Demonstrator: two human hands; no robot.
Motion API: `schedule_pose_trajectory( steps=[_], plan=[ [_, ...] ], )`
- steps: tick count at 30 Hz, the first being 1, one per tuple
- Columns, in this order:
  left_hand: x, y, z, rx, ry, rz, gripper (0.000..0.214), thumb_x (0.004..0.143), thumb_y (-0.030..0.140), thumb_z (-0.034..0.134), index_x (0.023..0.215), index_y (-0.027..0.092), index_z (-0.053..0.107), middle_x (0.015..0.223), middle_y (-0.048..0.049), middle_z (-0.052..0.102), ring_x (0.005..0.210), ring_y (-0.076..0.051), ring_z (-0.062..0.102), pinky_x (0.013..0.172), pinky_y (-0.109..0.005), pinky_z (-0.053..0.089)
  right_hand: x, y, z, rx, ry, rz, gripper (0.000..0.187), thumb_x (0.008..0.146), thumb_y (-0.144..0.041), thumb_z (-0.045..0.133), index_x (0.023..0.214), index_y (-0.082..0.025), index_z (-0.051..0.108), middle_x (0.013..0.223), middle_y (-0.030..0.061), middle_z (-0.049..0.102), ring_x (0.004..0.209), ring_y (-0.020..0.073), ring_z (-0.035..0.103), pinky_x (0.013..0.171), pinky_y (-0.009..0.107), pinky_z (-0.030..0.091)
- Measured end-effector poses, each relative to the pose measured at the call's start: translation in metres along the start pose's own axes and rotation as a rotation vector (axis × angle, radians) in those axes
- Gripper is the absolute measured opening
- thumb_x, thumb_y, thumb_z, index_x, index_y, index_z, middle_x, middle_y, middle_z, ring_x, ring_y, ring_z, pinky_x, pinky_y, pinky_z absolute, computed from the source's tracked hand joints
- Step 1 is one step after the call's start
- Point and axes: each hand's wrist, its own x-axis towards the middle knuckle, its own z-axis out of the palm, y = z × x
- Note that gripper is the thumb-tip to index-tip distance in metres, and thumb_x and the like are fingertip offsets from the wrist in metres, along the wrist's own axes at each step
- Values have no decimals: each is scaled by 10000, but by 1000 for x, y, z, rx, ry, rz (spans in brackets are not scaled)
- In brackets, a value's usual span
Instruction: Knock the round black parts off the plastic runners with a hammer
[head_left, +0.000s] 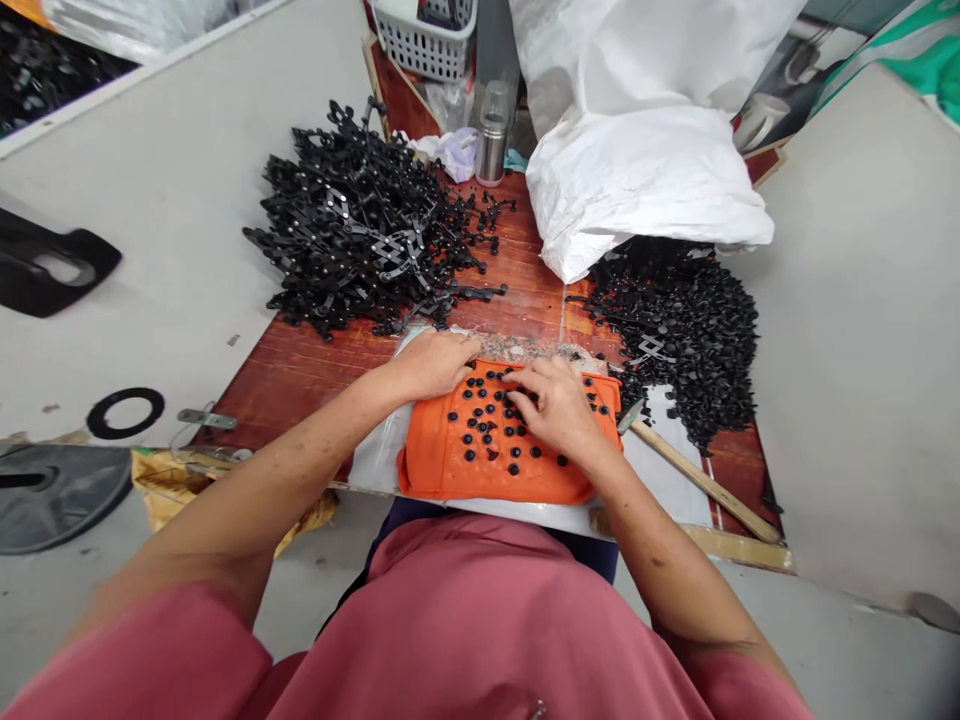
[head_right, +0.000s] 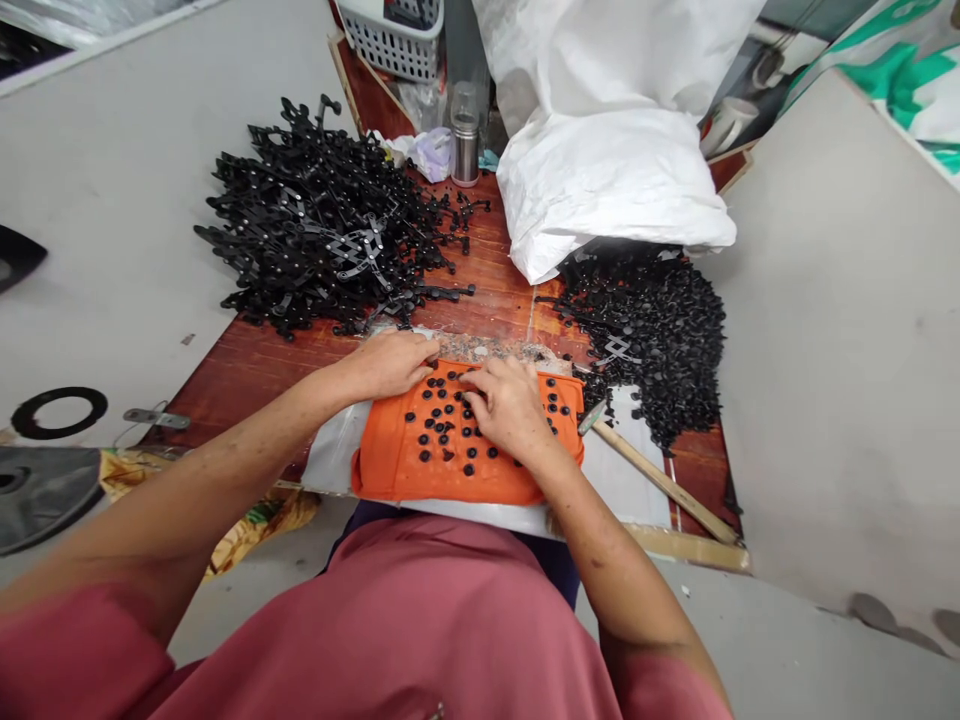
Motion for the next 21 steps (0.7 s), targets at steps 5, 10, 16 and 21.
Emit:
schedule_pose_trajectory(
  steps=[5, 10, 16, 21],
  plan=[
    [5, 0, 0, -5, -18, -17, 166, 968, 226, 490, 1033, 202, 641, 1021, -92, 753, 977, -258, 705, 812, -338, 481, -6, 0, -3, -124, -34, -55, 194, 996, -329, 622, 1017, -227, 786, 952, 75, 706, 975, 261, 507, 915, 424, 271],
    [5, 1, -7, 26, -20, -101, 253, 1018, 258, 422, 1091, 149, 638, 1016, -150, 763, 952, -282, 727, 784, -348, 492, -5, -5, -3, -186, -41, -87, 235, 1021, -313, 570, 1015, -221, 786, 967, 85, 703, 974, 261, 483, 926, 435, 252],
    [3, 4, -23, 103, -130, -58, 331, 1012, 263, 407, 1161, 128, 669, 956, -163, 778, 889, -303, 745, 745, -360, 495, -6, 3, -6, -169, -40, -126, 234, 1017, -263, 566, 988, -245, 797, 944, 70, 681, 962, 253, 478, 923, 435, 254],
    [15, 10, -28, 117, -292, -43, 342, 959, 284, 465, 1062, 140, 758, 977, -173, 788, 913, -318, 745, 750, -365, 501, -1, 1, -2, -220, -56, -181, 272, 1027, -240, 549, 967, -260, 813, 908, 64, 670, 918, 239, 449, 907, 439, 242]
  ],
)
